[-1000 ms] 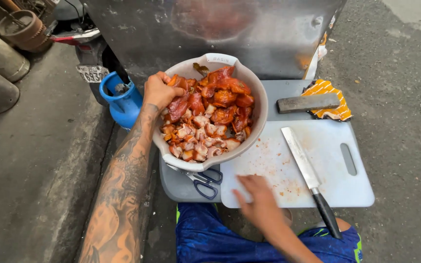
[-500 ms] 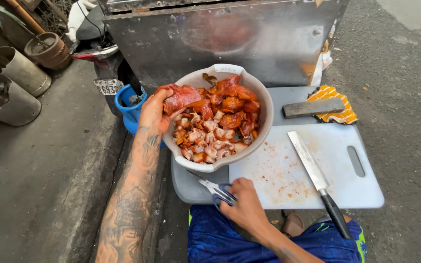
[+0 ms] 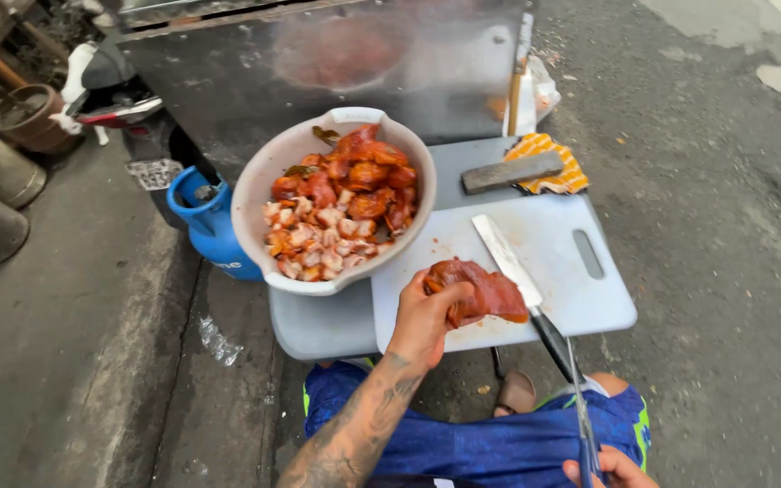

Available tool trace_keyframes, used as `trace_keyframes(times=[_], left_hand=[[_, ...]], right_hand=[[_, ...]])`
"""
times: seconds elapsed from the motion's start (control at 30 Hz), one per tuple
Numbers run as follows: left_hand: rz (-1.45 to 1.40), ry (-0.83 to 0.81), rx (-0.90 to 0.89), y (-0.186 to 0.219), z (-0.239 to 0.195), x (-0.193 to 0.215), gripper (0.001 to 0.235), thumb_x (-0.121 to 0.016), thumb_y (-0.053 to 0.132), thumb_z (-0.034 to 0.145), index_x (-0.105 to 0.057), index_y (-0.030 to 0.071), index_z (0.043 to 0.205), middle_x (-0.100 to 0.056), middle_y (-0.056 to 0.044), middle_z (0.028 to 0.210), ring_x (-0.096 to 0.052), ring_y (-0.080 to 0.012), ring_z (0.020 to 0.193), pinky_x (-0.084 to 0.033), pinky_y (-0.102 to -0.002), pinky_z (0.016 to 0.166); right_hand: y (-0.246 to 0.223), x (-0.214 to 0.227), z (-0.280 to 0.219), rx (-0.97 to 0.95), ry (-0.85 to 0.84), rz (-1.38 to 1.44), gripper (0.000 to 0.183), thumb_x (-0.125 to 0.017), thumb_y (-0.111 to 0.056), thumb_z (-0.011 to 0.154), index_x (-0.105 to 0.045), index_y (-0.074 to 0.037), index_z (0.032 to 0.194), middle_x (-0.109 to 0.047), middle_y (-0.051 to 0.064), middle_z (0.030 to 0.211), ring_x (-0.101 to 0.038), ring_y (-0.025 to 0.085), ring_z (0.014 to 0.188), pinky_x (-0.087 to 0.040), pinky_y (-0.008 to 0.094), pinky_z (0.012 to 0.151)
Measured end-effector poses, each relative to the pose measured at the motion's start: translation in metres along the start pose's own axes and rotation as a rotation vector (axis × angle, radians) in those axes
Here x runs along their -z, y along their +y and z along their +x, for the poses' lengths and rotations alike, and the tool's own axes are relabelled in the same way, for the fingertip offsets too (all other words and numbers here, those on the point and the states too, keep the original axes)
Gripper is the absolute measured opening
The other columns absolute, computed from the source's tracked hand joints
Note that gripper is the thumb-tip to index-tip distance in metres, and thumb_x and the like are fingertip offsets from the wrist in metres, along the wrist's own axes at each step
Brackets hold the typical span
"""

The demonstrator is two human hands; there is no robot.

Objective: A person is cutting cooked meat into smaller pieces using a knife and scissors on a white cutting board at a street-side food stall.

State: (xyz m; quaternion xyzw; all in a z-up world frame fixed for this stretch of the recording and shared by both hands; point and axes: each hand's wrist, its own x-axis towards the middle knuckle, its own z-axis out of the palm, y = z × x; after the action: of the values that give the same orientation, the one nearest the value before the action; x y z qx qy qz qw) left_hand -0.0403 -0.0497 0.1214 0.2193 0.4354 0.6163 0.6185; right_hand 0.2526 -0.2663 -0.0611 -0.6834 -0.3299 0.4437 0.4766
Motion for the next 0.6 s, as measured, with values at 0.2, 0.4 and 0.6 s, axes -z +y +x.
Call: trace_keyframes(times=[0.2,0.4,0.6], left_hand=[[0.096,0.144,0.337,-0.051,0.029,0.034,0.039,-0.076,-0.001,0.073,-0.061,0.000,0.109,-0.067,-0.016,0.086,-0.064,-0.0286,0.071,-0.064,-0.055,0.079],[0.047,0.042,0.309,-0.048,0.030,0.060,0.036,-0.073,-0.006,0.075,-0.063,0.002,0.109,-0.072,-0.015,0.099,-0.069,-0.0296,0.092,-0.059,-0.045,0.077],[-0.033,-0.014,0.347,-0.057,0.041,0.081,0.021,-0.070,0.003,0.084,-0.067,0.005,0.105,-0.073,-0.015,0.098,-0.070,-0.0336,0.097,-0.062,-0.060,0.084]], right_hand=[[-0.051,-0.048,-0.013,0.250,-0.131,-0.164,0.047,-0.106,-0.015,0.053,-0.061,-0.011,0.064,-0.057,-0.003,0.070,-0.050,0.010,0.068,-0.035,0.022,0.064],[-0.122,-0.090,0.001,0.336,-0.157,-0.744,0.076,-0.084,-0.079,0.055,-0.052,-0.016,0.084,-0.054,-0.003,0.079,-0.053,0.018,0.068,-0.046,0.037,0.067],[-0.139,-0.108,0.018,0.378,-0.171,-0.857,0.087,-0.086,-0.076,0.056,-0.063,-0.017,0.115,-0.062,0.000,0.096,-0.066,0.026,0.093,-0.052,0.045,0.076]])
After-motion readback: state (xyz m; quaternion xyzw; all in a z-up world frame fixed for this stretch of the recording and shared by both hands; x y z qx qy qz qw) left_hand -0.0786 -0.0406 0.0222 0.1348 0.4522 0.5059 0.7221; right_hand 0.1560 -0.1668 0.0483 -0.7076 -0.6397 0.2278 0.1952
